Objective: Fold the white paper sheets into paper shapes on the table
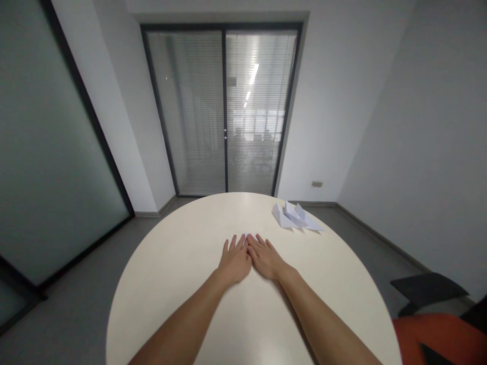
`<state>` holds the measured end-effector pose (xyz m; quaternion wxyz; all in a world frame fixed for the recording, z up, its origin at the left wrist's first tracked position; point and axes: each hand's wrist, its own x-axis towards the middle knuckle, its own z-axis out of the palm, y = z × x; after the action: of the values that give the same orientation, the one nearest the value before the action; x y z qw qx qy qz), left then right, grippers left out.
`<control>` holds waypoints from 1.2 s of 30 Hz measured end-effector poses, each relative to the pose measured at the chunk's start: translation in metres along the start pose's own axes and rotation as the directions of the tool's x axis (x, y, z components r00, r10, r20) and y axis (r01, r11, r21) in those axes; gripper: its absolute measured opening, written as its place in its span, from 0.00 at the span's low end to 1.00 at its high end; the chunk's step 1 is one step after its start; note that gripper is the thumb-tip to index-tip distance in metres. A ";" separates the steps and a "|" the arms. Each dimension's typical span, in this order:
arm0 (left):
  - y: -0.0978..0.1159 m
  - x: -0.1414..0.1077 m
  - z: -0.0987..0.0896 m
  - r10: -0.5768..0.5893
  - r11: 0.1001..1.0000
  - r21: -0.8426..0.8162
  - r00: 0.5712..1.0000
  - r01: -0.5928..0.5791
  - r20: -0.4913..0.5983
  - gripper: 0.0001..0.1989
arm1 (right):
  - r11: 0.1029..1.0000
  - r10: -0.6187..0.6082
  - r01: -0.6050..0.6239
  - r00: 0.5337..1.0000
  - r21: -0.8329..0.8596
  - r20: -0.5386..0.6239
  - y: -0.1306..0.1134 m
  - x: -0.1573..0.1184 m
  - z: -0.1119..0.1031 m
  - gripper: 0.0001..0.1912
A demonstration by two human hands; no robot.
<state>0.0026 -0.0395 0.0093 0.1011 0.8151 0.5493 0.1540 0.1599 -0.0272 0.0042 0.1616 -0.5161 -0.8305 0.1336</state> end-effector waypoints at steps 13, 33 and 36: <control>-0.011 0.004 -0.002 0.029 1.000 -0.010 0.998 -0.030 -0.061 0.26 | 0.985 -0.172 0.169 0.979 -0.041 -0.110 0.003 0.000 -0.014 0.25; -0.009 0.000 -0.004 0.070 0.997 0.042 0.997 -0.069 -0.023 0.28 | 0.998 -0.056 0.054 0.998 -0.037 -0.034 0.010 -0.002 -0.007 0.28; -0.009 0.001 -0.003 0.071 0.995 0.076 0.997 -0.070 -0.011 0.28 | 0.999 -0.043 0.043 0.999 -0.034 0.000 0.007 -0.003 -0.010 0.28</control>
<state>-0.0062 -0.0354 0.0088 0.0611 0.8361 0.5262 0.1421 0.1709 -0.0264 0.0104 0.1562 -0.5008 -0.8434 0.1159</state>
